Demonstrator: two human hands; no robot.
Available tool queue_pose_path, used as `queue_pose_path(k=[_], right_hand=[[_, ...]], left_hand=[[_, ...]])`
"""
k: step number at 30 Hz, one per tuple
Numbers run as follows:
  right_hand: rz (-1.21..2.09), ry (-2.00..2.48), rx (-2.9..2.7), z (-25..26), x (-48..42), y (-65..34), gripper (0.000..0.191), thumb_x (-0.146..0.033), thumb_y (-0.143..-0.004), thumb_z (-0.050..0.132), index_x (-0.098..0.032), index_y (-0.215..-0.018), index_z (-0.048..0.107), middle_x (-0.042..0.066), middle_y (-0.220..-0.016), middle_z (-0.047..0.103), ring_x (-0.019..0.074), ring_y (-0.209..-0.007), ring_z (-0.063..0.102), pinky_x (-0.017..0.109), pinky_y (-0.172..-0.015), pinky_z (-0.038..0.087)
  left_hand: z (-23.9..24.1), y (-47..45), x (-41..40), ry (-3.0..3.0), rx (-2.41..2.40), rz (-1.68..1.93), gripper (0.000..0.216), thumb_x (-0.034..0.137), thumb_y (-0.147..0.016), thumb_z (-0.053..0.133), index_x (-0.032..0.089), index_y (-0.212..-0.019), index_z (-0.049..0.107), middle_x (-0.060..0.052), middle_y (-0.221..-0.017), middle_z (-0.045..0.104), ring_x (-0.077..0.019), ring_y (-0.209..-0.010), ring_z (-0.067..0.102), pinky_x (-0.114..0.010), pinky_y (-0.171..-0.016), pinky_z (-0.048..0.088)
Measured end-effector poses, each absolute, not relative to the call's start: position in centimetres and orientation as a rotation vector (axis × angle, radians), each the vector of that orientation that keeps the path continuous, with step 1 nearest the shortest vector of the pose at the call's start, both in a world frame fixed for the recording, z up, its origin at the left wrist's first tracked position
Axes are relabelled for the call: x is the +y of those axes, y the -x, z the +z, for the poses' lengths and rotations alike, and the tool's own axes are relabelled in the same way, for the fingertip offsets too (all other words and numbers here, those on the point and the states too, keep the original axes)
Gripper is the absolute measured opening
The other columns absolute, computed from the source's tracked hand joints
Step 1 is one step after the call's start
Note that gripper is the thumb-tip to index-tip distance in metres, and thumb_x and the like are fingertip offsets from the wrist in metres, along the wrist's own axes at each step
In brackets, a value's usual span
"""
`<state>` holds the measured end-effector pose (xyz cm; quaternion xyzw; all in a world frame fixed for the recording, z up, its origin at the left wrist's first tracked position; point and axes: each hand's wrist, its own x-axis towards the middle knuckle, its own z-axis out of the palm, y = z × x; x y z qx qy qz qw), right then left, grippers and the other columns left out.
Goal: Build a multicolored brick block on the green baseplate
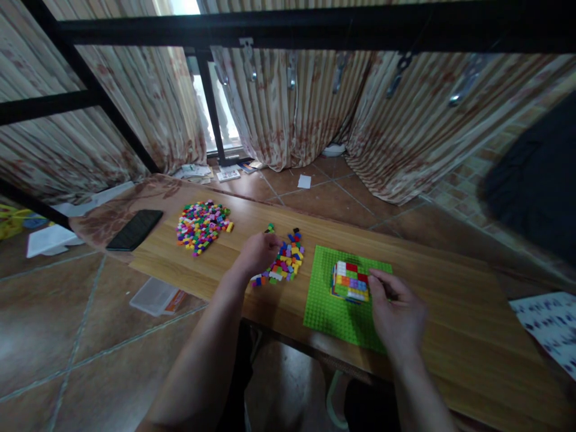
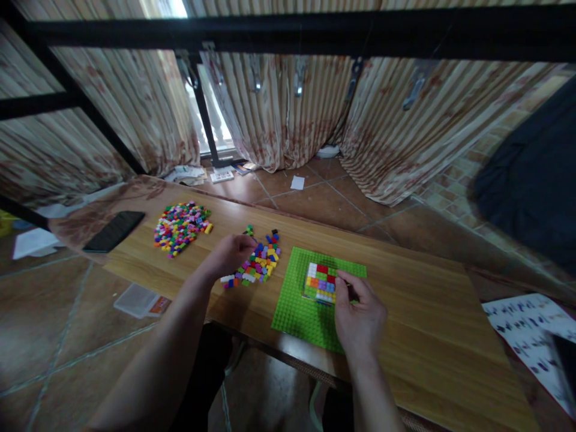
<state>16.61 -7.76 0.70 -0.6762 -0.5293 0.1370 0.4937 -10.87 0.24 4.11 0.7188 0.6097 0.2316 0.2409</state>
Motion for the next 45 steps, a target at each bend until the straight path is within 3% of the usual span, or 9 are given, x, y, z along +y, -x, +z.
queue_pose_path(k=[6, 10, 14, 21, 29, 37, 45], right_hand=[[0.307, 1.662, -1.278, 0.4, -7.8, -16.8, 0.030, -0.044, -0.084, 0.058, -0.019, -0.091, 0.075, 0.008, -0.089, 0.074, 0.0212, -0.075, 0.066, 0.036, -0.071, 0.050], [0.299, 1.666, -1.277, 0.3, -7.7, -16.8, 0.032, -0.045, -0.084, 0.058, -0.019, -0.092, 0.075, 0.009, -0.091, 0.074, 0.0223, -0.077, 0.066, 0.037, -0.072, 0.050], [0.328, 1.655, -1.264, 0.2, -7.7, -16.7, 0.033, -0.045, -0.084, 0.058, -0.018, -0.093, 0.075, 0.009, -0.090, 0.074, 0.0222, -0.076, 0.066, 0.037, -0.072, 0.051], [0.394, 1.625, -1.225, 0.6, -7.7, -16.3, 0.032, -0.044, -0.082, 0.060, -0.018, -0.092, 0.075, 0.010, -0.091, 0.074, 0.0223, -0.078, 0.067, 0.038, -0.073, 0.053], [0.451, 1.515, -0.992, 1.0, -7.5, -17.0, 0.027, -0.039, -0.077, 0.066, -0.018, -0.093, 0.075, 0.005, -0.077, 0.074, 0.0169, -0.060, 0.063, 0.032, -0.060, 0.051], [0.444, 1.503, -0.907, 1.2, -7.4, -17.6, 0.024, -0.035, -0.074, 0.068, -0.018, -0.089, 0.076, 0.002, -0.068, 0.071, 0.0140, -0.056, 0.058, 0.029, -0.057, 0.047], [0.445, 1.482, -0.914, 1.4, -7.5, -17.8, 0.021, -0.033, -0.076, 0.068, -0.019, -0.090, 0.075, 0.003, -0.074, 0.072, 0.0143, -0.059, 0.060, 0.029, -0.059, 0.048]], left_hand=[[4.3, 10.1, 0.0, -2.049, 1.726, 0.502, 0.018, 0.012, -0.075, 0.051, 0.017, -0.070, 0.068, -0.002, -0.063, 0.060, -0.0142, -0.064, 0.055, -0.022, -0.061, 0.039], [3.6, 9.5, 0.1, -2.143, 1.672, 0.536, 0.022, 0.013, -0.076, 0.054, 0.019, -0.086, 0.073, -0.007, -0.086, 0.070, -0.0191, -0.084, 0.062, -0.026, -0.079, 0.047], [2.9, 8.6, 0.3, -2.191, 1.691, 0.526, 0.026, 0.016, -0.078, 0.054, 0.021, -0.095, 0.074, -0.009, -0.101, 0.070, -0.0232, -0.099, 0.062, -0.033, -0.092, 0.048], [3.4, 8.0, 0.2, -2.201, 1.704, 0.378, 0.030, 0.009, -0.074, 0.052, 0.019, -0.091, 0.074, -0.008, -0.098, 0.071, -0.0207, -0.094, 0.063, -0.029, -0.087, 0.049], [3.3, 6.0, -0.2, -2.293, 1.893, 0.306, 0.023, 0.033, -0.081, 0.056, 0.019, -0.083, 0.074, -0.011, -0.093, 0.068, -0.0253, -0.096, 0.060, -0.034, -0.086, 0.049], [3.5, 4.1, -0.8, -2.278, 2.041, 0.276, 0.027, 0.027, -0.083, 0.051, 0.013, -0.092, 0.072, -0.018, -0.107, 0.063, -0.0318, -0.103, 0.057, -0.040, -0.084, 0.047], [3.5, 3.9, -0.8, -2.233, 2.084, 0.399, 0.022, 0.023, -0.083, 0.052, 0.013, -0.092, 0.070, -0.016, -0.106, 0.063, -0.0302, -0.102, 0.057, -0.039, -0.084, 0.045]])
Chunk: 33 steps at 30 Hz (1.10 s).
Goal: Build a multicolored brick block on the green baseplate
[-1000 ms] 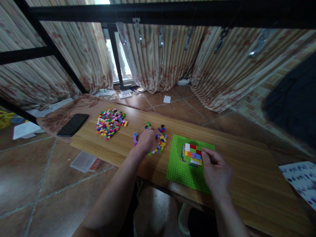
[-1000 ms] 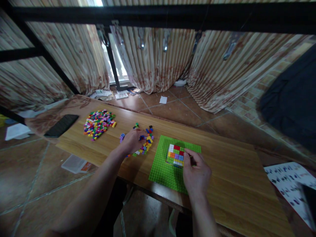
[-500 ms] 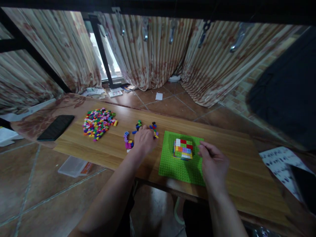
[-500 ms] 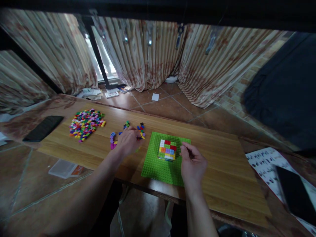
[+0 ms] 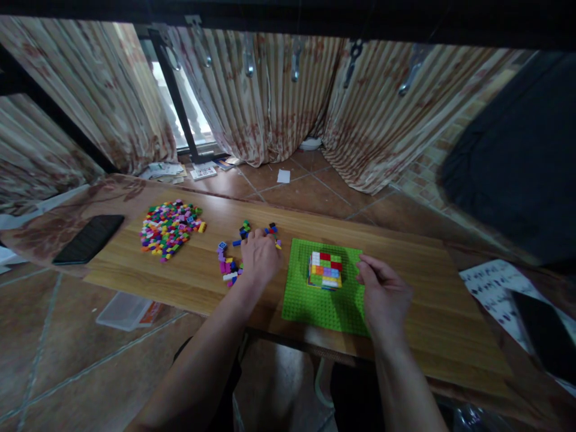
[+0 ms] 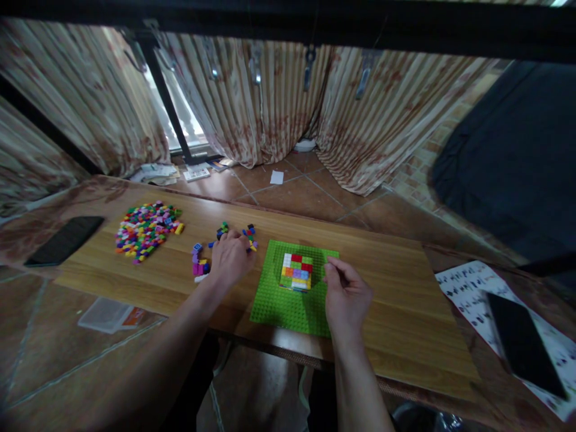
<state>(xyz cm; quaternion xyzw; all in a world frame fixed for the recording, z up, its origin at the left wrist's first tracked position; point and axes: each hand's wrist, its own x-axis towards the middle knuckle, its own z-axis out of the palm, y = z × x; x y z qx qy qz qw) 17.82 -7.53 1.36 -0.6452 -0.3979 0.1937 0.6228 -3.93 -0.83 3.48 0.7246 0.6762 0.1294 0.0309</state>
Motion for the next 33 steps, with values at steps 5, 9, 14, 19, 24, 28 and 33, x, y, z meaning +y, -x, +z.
queue_pose_path(k=[5, 9, 14, 19, 24, 28, 33], right_hand=[[0.462, 1.434, -0.971, 1.6, -7.7, -17.2, 0.021, -0.035, -0.079, 0.067, -0.020, -0.091, 0.074, 0.003, -0.077, 0.072, 0.0140, -0.060, 0.060, 0.029, -0.060, 0.049], [0.510, 1.311, -1.202, 2.1, -8.1, -15.7, 0.024, -0.032, -0.080, 0.068, -0.022, -0.103, 0.071, 0.003, -0.089, 0.071, 0.0149, -0.074, 0.063, 0.030, -0.069, 0.051], [0.393, 1.270, -1.451, 2.8, -8.6, -14.2, 0.028, -0.024, -0.083, 0.067, -0.026, -0.111, 0.067, 0.002, -0.096, 0.067, 0.0138, -0.077, 0.061, 0.029, -0.070, 0.052], [0.274, 1.237, -1.487, 3.0, -8.6, -14.3, 0.023, -0.021, -0.086, 0.064, -0.026, -0.109, 0.069, 0.003, -0.098, 0.068, 0.0158, -0.086, 0.064, 0.030, -0.074, 0.054], [0.270, 1.190, -1.560, 3.1, -8.7, -14.6, 0.021, -0.020, -0.088, 0.063, -0.026, -0.106, 0.071, 0.004, -0.099, 0.068, 0.0163, -0.090, 0.065, 0.030, -0.076, 0.054], [0.285, 1.193, -1.565, 3.2, -8.8, -14.7, 0.021, -0.019, -0.088, 0.063, -0.025, -0.106, 0.071, 0.005, -0.100, 0.067, 0.0165, -0.091, 0.065, 0.030, -0.076, 0.055], [0.233, 1.197, -1.546, 3.1, -8.9, -14.9, 0.017, -0.018, -0.086, 0.066, -0.026, -0.100, 0.073, 0.003, -0.097, 0.068, 0.0154, -0.087, 0.066, 0.029, -0.076, 0.054]], left_hand=[[4.3, 4.1, -1.0, -1.925, 1.598, 0.952, 0.017, 0.029, -0.081, 0.059, 0.015, -0.080, 0.068, -0.007, -0.084, 0.063, -0.0183, -0.081, 0.058, -0.030, -0.075, 0.045], [4.9, 2.2, -2.5, -1.328, 0.999, 1.014, 0.024, 0.038, -0.077, 0.067, 0.014, -0.079, 0.067, 0.002, -0.065, 0.055, -0.0077, -0.056, 0.044, -0.022, -0.056, 0.034], [4.7, -0.3, -4.3, -0.826, 0.701, 0.872, 0.027, 0.036, -0.069, 0.077, 0.013, -0.079, 0.067, 0.005, -0.057, 0.048, -0.0033, -0.048, 0.035, -0.020, -0.048, 0.021], [4.4, -0.8, -4.5, -0.751, 0.660, 0.805, 0.028, 0.031, -0.066, 0.081, 0.013, -0.084, 0.070, 0.003, -0.062, 0.053, -0.0027, -0.051, 0.039, -0.019, -0.048, 0.022], [4.2, -0.6, -4.3, -0.799, 0.666, 0.787, 0.028, 0.039, -0.070, 0.078, 0.013, -0.078, 0.069, 0.004, -0.059, 0.050, -0.0031, -0.049, 0.038, -0.021, -0.046, 0.019], [4.2, -0.6, -4.1, -0.865, 0.671, 0.793, 0.030, 0.040, -0.070, 0.077, 0.012, -0.076, 0.069, 0.005, -0.058, 0.048, -0.0026, -0.049, 0.035, -0.022, -0.046, 0.018], [4.4, -0.7, -4.2, -0.884, 0.689, 0.793, 0.031, 0.041, -0.071, 0.077, 0.012, -0.074, 0.068, 0.005, -0.056, 0.047, -0.0025, -0.048, 0.034, -0.021, -0.045, 0.017]])
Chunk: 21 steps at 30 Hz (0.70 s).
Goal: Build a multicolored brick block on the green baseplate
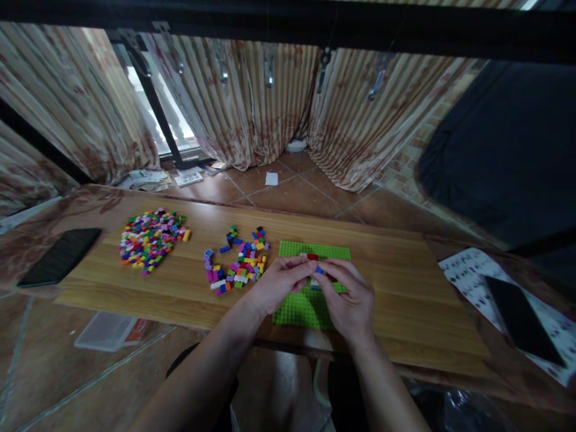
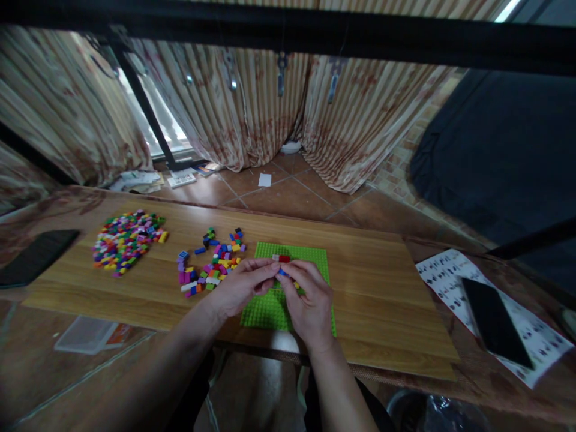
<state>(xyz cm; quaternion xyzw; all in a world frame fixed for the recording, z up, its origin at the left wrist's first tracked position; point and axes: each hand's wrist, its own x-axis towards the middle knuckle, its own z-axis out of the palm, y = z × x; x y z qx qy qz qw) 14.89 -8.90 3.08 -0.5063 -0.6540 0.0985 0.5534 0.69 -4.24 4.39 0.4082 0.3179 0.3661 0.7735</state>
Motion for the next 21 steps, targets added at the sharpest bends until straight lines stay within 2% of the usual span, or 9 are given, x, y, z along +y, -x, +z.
queue_pose_path(k=[6, 12, 16, 21], right_hand=[[0.203, 1.169, -1.488, 3.0, -8.9, -14.6, 0.015, -0.018, -0.084, 0.068, -0.026, -0.096, 0.074, 0.002, -0.093, 0.070, 0.0140, -0.083, 0.066, 0.028, -0.075, 0.054], [0.159, 1.232, -1.315, 3.0, -8.8, -15.2, 0.009, -0.023, -0.082, 0.071, -0.025, -0.089, 0.075, 0.002, -0.088, 0.072, 0.0155, -0.081, 0.067, 0.030, -0.076, 0.054], [0.344, 1.375, -1.082, 2.1, -7.9, -16.1, 0.016, -0.033, -0.078, 0.071, -0.020, -0.086, 0.076, 0.005, -0.086, 0.074, 0.0188, -0.079, 0.068, 0.034, -0.075, 0.054], [0.588, 1.603, -0.870, 1.2, -7.5, -17.6, 0.028, -0.041, -0.071, 0.073, -0.017, -0.085, 0.077, 0.008, -0.084, 0.077, 0.0233, -0.077, 0.070, 0.040, -0.076, 0.055]], left_hand=[[4.9, -0.9, -4.6, -0.696, 0.666, 0.754, 0.034, 0.039, -0.063, 0.084, 0.012, -0.075, 0.067, 0.006, -0.057, 0.045, -0.0018, -0.048, 0.035, -0.019, -0.043, 0.015], [5.4, -0.4, -4.4, -0.622, 0.729, 0.844, 0.036, 0.040, -0.062, 0.084, 0.010, -0.072, 0.067, 0.000, -0.067, 0.058, -0.0014, -0.049, 0.036, -0.017, -0.042, 0.018], [5.7, 0.4, -3.9, -0.661, 0.693, 0.937, 0.033, 0.038, -0.065, 0.082, 0.011, -0.078, 0.069, 0.001, -0.069, 0.057, -0.0018, -0.050, 0.038, -0.016, -0.043, 0.024], [5.5, 1.6, -2.9, -0.624, 0.775, 1.069, 0.030, 0.035, -0.062, 0.082, 0.012, -0.077, 0.069, 0.001, -0.067, 0.059, -0.0027, -0.051, 0.043, -0.016, -0.045, 0.031]])
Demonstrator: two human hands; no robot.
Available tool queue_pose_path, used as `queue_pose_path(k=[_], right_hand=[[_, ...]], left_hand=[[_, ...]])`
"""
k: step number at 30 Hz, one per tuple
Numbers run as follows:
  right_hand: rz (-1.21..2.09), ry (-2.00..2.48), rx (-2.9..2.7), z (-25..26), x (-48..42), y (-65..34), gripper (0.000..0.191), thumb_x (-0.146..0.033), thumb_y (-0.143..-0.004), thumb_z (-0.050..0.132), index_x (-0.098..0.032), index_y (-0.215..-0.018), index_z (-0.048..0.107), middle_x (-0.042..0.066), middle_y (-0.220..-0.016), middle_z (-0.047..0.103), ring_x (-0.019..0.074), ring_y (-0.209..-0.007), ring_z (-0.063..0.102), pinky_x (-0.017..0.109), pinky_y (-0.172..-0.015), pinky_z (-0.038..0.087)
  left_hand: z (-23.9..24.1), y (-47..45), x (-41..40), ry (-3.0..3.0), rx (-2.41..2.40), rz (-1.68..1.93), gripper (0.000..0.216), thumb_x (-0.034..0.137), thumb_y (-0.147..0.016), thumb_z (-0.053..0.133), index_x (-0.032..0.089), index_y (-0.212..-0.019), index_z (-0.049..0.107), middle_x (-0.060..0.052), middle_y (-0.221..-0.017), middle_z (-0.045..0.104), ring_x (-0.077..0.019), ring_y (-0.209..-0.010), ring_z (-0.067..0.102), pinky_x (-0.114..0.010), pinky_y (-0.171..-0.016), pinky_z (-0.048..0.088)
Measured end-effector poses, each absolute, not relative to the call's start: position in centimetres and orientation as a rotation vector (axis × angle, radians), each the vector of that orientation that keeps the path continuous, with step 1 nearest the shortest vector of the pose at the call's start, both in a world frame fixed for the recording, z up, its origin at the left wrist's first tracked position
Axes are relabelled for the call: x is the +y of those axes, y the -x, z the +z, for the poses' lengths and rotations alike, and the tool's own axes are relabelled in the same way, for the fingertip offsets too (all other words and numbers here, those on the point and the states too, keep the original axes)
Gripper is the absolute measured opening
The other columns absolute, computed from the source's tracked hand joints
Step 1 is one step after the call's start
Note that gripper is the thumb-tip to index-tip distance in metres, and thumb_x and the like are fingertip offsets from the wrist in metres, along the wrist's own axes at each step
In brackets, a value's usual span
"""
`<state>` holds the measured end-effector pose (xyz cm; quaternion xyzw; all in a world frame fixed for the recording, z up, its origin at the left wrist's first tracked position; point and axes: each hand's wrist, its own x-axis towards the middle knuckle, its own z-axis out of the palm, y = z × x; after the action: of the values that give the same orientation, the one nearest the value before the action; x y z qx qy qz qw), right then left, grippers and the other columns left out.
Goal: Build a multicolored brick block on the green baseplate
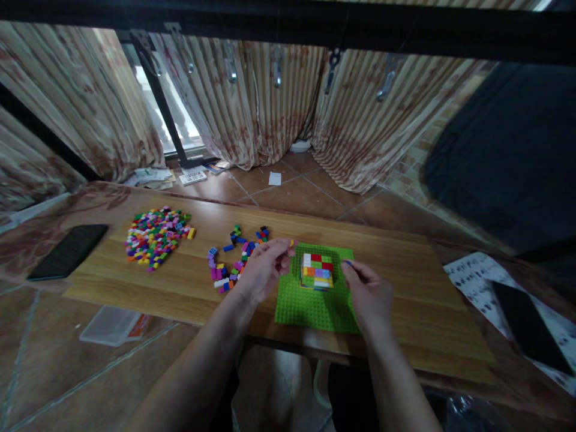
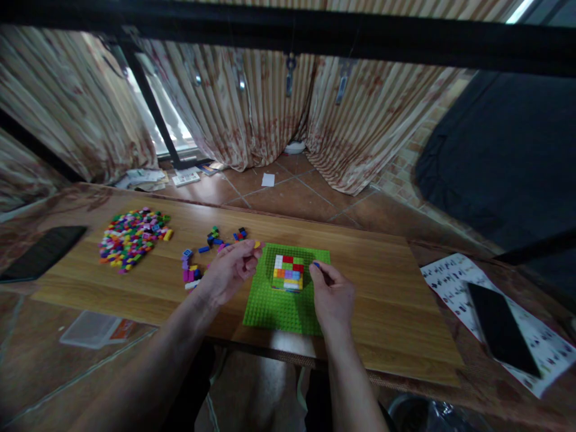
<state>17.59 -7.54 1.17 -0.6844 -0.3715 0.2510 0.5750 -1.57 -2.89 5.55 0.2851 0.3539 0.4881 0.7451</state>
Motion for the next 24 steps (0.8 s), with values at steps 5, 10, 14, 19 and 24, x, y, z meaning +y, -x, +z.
queue_pose_path(k=[5, 10, 14, 19, 24], right_hand=[[0.658, 1.659, -1.011, 0.7, -8.1, -18.3, 0.027, -0.042, -0.066, 0.075, -0.020, -0.081, 0.077, 0.008, -0.083, 0.077, 0.0244, -0.078, 0.071, 0.040, -0.076, 0.055], [0.704, 1.630, -1.055, 0.3, -8.0, -18.2, 0.033, -0.044, -0.066, 0.076, -0.018, -0.088, 0.076, 0.008, -0.084, 0.077, 0.0222, -0.073, 0.071, 0.039, -0.072, 0.056], [0.695, 1.630, -1.064, 0.6, -8.1, -18.0, 0.034, -0.044, -0.067, 0.076, -0.018, -0.089, 0.076, 0.008, -0.084, 0.077, 0.0218, -0.073, 0.071, 0.038, -0.070, 0.056], [0.723, 1.656, -1.079, 1.2, -8.3, -17.7, 0.036, -0.046, -0.067, 0.076, -0.018, -0.089, 0.077, 0.008, -0.085, 0.077, 0.0218, -0.074, 0.070, 0.037, -0.070, 0.055], [0.722, 1.674, -1.178, 1.2, -8.6, -18.1, 0.040, -0.051, -0.080, 0.062, -0.018, -0.095, 0.077, 0.007, -0.079, 0.076, 0.0198, -0.065, 0.066, 0.035, -0.064, 0.053]], left_hand=[[5.3, 1.9, -2.5, -0.620, 0.856, 1.095, 0.030, 0.028, -0.058, 0.083, 0.012, -0.078, 0.068, 0.002, -0.065, 0.062, -0.0030, -0.050, 0.046, -0.016, -0.047, 0.034], [5.0, 1.6, -2.6, -0.702, 0.902, 1.098, 0.027, 0.027, -0.060, 0.080, 0.013, -0.080, 0.069, 0.002, -0.066, 0.062, -0.0033, -0.050, 0.046, -0.017, -0.048, 0.035], [4.5, 1.5, -2.5, -0.770, 0.959, 1.082, 0.022, 0.028, -0.064, 0.077, 0.013, -0.078, 0.069, 0.001, -0.067, 0.062, -0.0034, -0.050, 0.046, -0.017, -0.048, 0.034], [4.3, 1.4, -2.5, -0.808, 0.997, 1.077, 0.019, 0.028, -0.065, 0.076, 0.013, -0.071, 0.067, 0.002, -0.061, 0.058, -0.0034, -0.049, 0.045, -0.018, -0.050, 0.033], [4.3, 1.3, -2.6, -0.831, 1.009, 1.071, 0.015, 0.026, -0.065, 0.074, 0.013, -0.069, 0.066, 0.003, -0.057, 0.055, -0.0039, -0.049, 0.044, -0.019, -0.050, 0.032]])
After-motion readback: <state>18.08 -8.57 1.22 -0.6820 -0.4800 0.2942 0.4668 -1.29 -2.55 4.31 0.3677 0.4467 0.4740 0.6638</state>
